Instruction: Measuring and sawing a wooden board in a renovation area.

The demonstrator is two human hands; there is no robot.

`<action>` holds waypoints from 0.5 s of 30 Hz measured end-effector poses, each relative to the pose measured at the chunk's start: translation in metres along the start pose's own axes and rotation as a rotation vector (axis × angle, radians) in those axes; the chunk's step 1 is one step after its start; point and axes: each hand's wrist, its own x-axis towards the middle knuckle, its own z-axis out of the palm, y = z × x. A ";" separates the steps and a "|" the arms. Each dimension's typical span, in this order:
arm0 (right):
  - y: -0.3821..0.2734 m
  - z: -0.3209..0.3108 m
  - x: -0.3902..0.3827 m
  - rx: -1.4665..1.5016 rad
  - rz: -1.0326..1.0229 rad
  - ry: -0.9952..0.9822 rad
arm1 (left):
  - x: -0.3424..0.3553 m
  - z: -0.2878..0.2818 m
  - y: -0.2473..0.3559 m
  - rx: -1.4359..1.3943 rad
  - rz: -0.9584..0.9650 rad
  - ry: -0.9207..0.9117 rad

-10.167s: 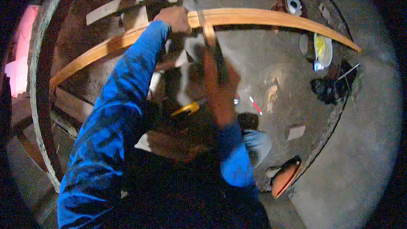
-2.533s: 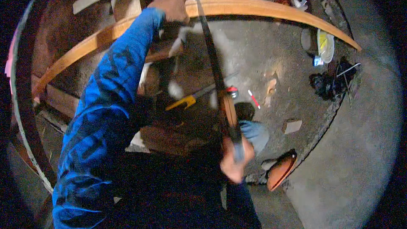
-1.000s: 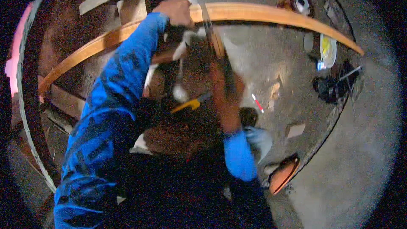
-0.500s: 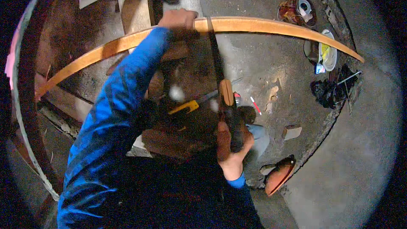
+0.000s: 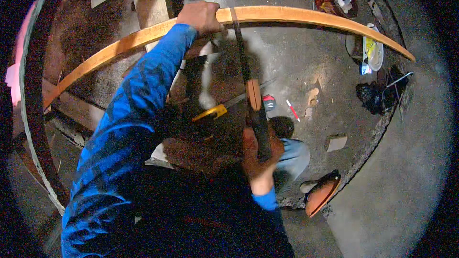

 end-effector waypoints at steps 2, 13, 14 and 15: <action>-0.037 -0.011 -0.009 -0.221 -0.063 -0.019 | 0.005 0.003 -0.012 -0.010 0.031 0.041; -0.025 0.065 0.099 -0.070 -0.075 -0.139 | -0.002 -0.003 0.000 -0.021 0.029 0.071; -0.019 0.073 0.106 -0.043 -0.097 -0.141 | 0.010 -0.006 -0.012 0.005 0.022 0.093; -0.015 0.069 0.109 -0.022 -0.052 -0.162 | 0.025 -0.008 -0.013 0.009 0.033 0.108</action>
